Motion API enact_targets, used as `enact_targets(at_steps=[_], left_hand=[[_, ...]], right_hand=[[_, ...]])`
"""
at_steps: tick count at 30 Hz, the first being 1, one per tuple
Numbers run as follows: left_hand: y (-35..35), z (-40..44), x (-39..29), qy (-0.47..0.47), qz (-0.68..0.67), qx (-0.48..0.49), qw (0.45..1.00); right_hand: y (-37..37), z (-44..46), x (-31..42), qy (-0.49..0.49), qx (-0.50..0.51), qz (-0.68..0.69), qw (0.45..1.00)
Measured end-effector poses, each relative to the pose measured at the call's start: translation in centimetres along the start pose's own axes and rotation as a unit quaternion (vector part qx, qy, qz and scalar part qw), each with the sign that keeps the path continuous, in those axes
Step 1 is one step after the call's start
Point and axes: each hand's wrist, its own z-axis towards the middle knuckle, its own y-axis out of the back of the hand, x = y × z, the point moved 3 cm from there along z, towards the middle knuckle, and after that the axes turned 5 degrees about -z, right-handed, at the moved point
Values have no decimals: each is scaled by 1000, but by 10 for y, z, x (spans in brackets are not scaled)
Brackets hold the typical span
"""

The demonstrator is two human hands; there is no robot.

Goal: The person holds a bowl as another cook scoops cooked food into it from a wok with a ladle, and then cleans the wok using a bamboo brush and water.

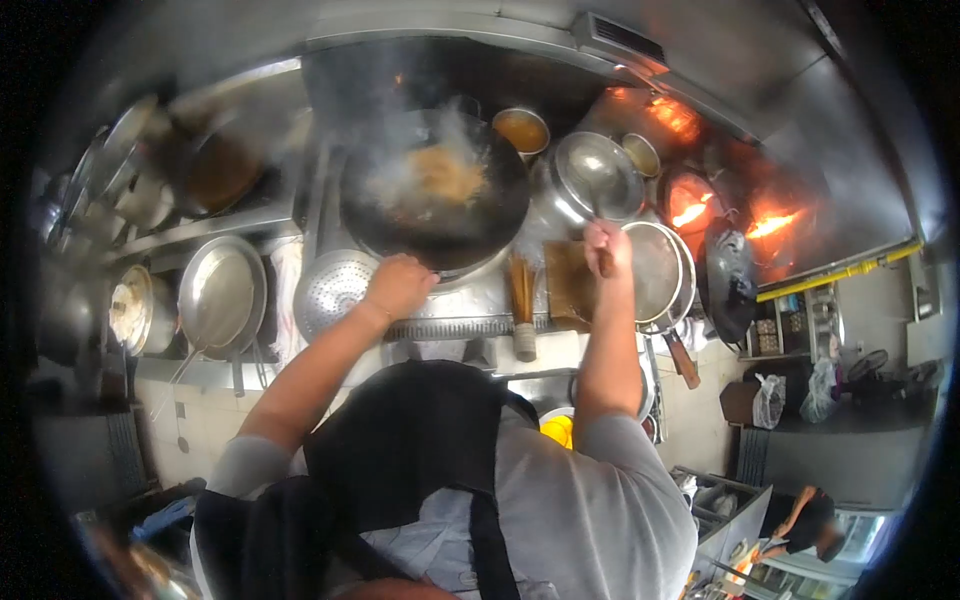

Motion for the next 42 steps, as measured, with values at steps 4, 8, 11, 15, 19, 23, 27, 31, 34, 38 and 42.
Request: enact_targets(at_steps=[4,8,11,15,19,23,27,31,34,38,42], left_hand=[[-23,1,8,3,-8,-6,1000],[-30,7,3,17,5,50,999],[-27,6,-6,19,5,51,999],[-32,6,-8,24,0,63,998],[-38,-16,7,-34,-38,-49,997],[-19,-76,18,-113,-158,-156,968],[4,-150,76,-2,-146,-127,981],[21,-256,126,267,-140,-32,953],[2,-320,140,354,-143,191,905],[-18,-341,104,451,-535,109,707],[-5,-334,64,395,-563,9,726]], right_hand=[[-33,-59,-3,-73,2,60,996],[-77,-129,-35,-81,31,26,996],[-109,-180,-63,-67,-25,-47,996],[-133,-232,-100,-89,-69,-201,973],[-144,-266,-143,-100,-153,-368,912],[-151,-270,-181,-140,-104,-404,898],[-146,-244,-187,-68,-46,-565,821],[-98,-181,-127,219,-13,-781,585],[-92,-145,-66,220,-146,-831,489],[-57,-71,-29,160,-292,-807,488],[18,18,-26,137,-305,-551,765]])
